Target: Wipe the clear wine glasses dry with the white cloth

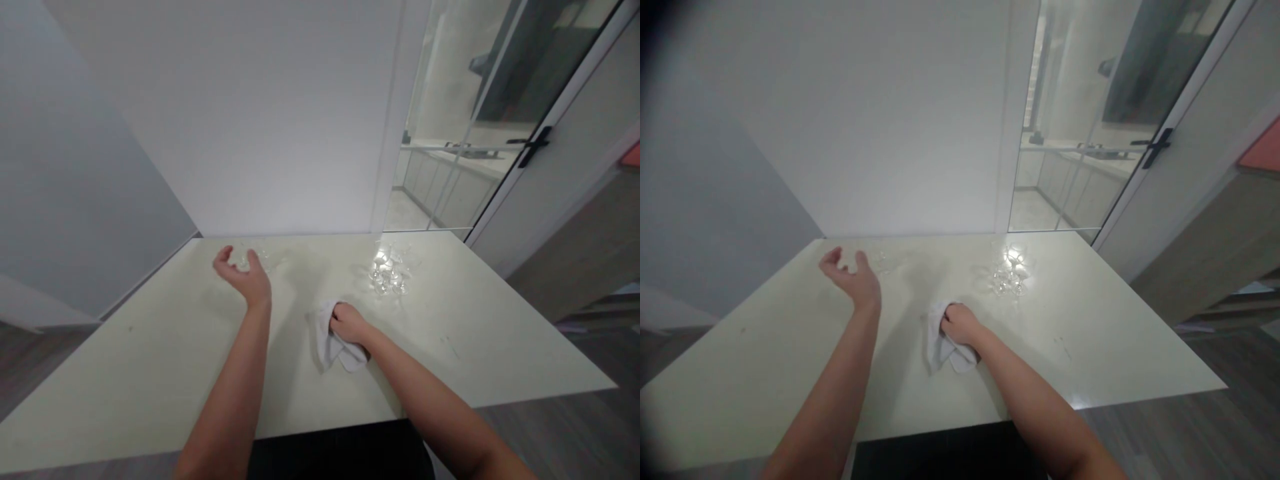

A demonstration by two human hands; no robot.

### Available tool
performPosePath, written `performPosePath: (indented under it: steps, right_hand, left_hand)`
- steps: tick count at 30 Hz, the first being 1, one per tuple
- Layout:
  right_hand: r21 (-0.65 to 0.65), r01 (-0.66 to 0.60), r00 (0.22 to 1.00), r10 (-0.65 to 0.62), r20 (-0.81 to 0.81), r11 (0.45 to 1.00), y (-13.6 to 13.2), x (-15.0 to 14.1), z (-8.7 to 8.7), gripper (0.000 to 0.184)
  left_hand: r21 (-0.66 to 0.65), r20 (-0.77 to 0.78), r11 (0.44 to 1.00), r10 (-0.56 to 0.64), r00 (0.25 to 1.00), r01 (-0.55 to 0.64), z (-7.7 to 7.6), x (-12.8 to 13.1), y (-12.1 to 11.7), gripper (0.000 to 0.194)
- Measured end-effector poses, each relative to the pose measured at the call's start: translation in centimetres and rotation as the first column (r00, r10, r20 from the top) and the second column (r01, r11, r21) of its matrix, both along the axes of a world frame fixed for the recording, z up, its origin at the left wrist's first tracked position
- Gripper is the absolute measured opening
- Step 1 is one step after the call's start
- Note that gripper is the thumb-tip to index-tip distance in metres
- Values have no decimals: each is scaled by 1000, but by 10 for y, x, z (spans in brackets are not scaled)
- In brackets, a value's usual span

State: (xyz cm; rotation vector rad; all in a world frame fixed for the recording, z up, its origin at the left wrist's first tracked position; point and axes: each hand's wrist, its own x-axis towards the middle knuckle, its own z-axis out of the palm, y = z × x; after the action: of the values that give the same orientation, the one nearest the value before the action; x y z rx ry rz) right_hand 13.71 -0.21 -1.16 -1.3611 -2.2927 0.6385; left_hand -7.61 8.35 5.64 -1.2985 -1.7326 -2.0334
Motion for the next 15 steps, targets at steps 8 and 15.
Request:
performPosePath:
  steps: [8,15]
  right_hand:
    - [-47,36,997,-39,-73,998,0,2,-2,24]
    - [-171,22,886,-99,-454,985,6,5,-14,29]
  left_hand:
    - [-333,-508,942,-212,835,37,-2,-31,25,28]
    - [-300,-543,921,-378,750,247,10,-10,26,8]
